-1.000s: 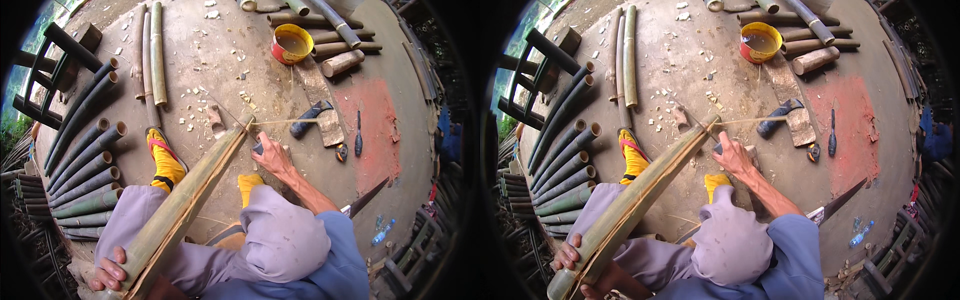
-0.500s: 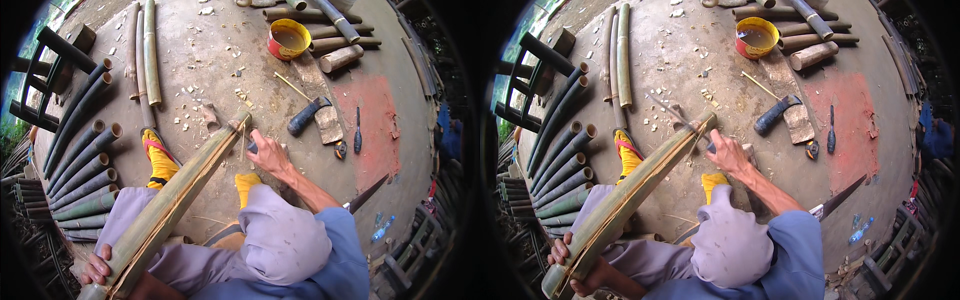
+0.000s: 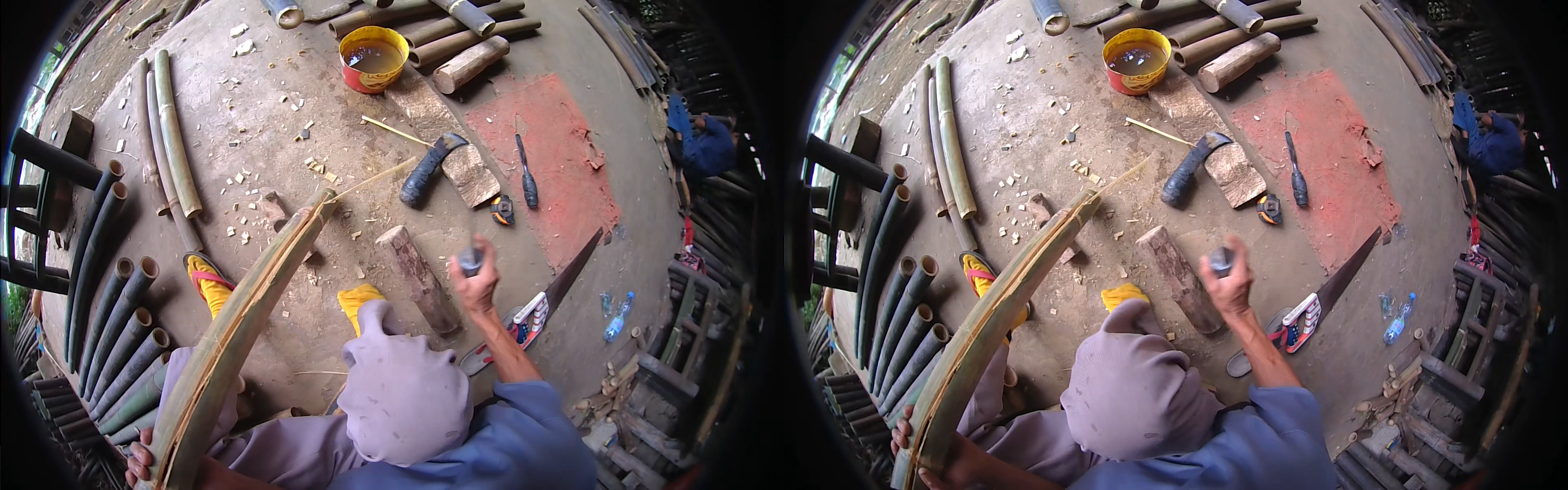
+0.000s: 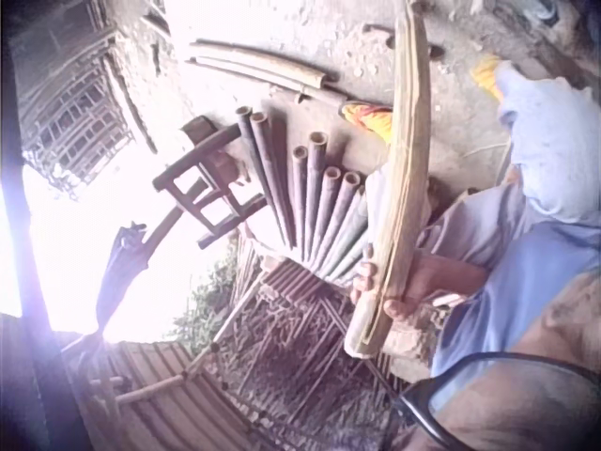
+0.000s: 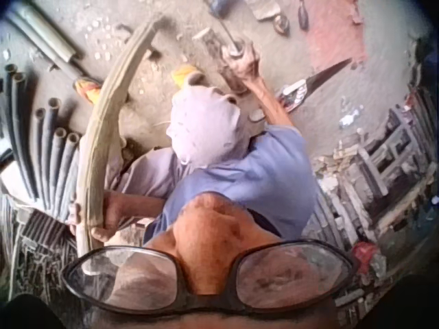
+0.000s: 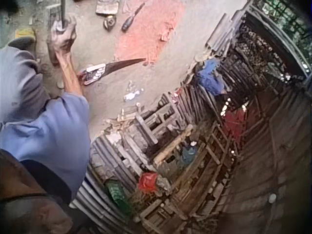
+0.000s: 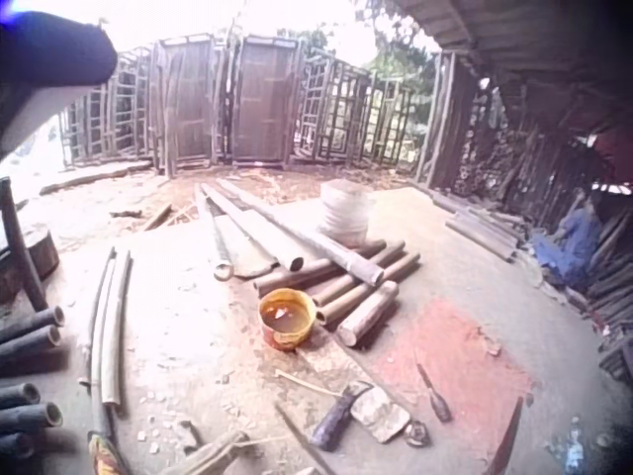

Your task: The person carves and saws a bamboo pole while sitting on the ground, using a chisel and a mallet to hollow it out and a saw to cut into the surface.

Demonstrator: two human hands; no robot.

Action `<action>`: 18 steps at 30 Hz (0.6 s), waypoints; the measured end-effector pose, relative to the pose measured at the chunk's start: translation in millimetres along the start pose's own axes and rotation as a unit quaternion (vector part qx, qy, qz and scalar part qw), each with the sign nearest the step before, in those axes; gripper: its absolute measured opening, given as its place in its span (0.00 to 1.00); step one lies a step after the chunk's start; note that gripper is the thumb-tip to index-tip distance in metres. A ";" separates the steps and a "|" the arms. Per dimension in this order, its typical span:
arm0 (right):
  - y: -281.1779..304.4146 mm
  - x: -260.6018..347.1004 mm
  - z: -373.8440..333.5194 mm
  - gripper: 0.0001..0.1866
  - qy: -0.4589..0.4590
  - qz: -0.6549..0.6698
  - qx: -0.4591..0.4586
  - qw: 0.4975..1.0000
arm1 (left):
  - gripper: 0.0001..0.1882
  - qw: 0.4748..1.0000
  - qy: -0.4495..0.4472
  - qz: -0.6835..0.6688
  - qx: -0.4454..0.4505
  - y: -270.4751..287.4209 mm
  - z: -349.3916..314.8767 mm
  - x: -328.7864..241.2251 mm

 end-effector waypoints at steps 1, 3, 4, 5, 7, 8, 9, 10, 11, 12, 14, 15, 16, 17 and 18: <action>32.8 -38.0 2.7 0.31 -0.019 -0.063 -0.061 0.996 | 0.34 0.998 0.063 0.011 -0.014 29.2 3.8 7.8; 79.4 -96.2 10.8 0.33 -0.001 -0.218 -0.152 0.964 | 0.33 0.995 0.099 0.010 -0.026 24.7 2.0 6.3; 97.7 -125.3 13.5 0.35 -0.017 -0.271 -0.176 0.946 | 0.34 0.996 0.088 -0.030 0.000 32.0 8.2 6.7; 108.5 -153.1 18.1 0.35 -0.086 -0.300 -0.157 0.937 | 0.34 0.998 0.066 -0.021 -0.007 37.4 12.3 5.5; 125.8 -192.7 20.4 0.36 -0.139 -0.355 -0.129 0.915 | 0.34 0.997 0.068 -0.015 -0.025 40.6 12.2 9.3; 133.8 -219.3 19.5 0.36 -0.206 -0.352 -0.105 0.907 | 0.34 0.996 0.075 -0.013 -0.037 39.7 11.7 10.6; 133.6 -233.9 17.3 0.37 -0.275 -0.345 -0.077 0.894 | 0.34 0.996 0.080 -0.006 -0.047 37.2 11.8 9.6; 134.4 -240.0 13.8 0.37 -0.274 -0.360 -0.073 0.889 | 0.33 0.995 0.085 0.001 -0.058 36.0 11.7 9.4; 136.4 -245.4 9.9 0.36 -0.273 -0.375 -0.070 0.883 | 0.33 0.995 0.084 0.000 -0.049 37.7 13.3 10.3; 134.3 -249.3 9.1 0.35 -0.272 -0.386 -0.065 0.879 | 0.34 0.996 0.080 0.001 -0.040 40.1 15.7 10.5; 92.8 -188.2 24.5 0.33 -0.135 -0.494 -0.100 0.853 | 0.33 0.997 0.063 0.015 -0.030 40.0 16.8 4.9; 69.2 -164.1 35.3 0.31 -0.052 -0.387 -0.092 0.916 | 0.33 0.998 0.062 0.018 -0.025 34.9 17.1 5.1; 42.6 -137.6 45.6 0.30 0.030 -0.272 -0.082 0.958 | 0.33 0.998 0.061 0.022 -0.018 30.6 17.1 6.2; 8.9 -107.4 58.6 0.29 0.011 -0.200 -0.011 0.980 | 0.33 0.998 0.053 0.019 -0.014 30.8 18.4 5.3; -25.2 -76.3 70.6 0.28 -0.017 -0.127 0.058 0.990 | 0.32 0.999 0.042 0.017 -0.010 33.0 21.8 3.2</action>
Point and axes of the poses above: each hand's wrist, its own z-axis towards the middle knuckle, its own y-axis out of the back of the hand, x = y × z, the point moved 5 cm from there along z, towards the middle knuckle, and after that the axes turned 6 degrees about y, right-handed, at the moved point
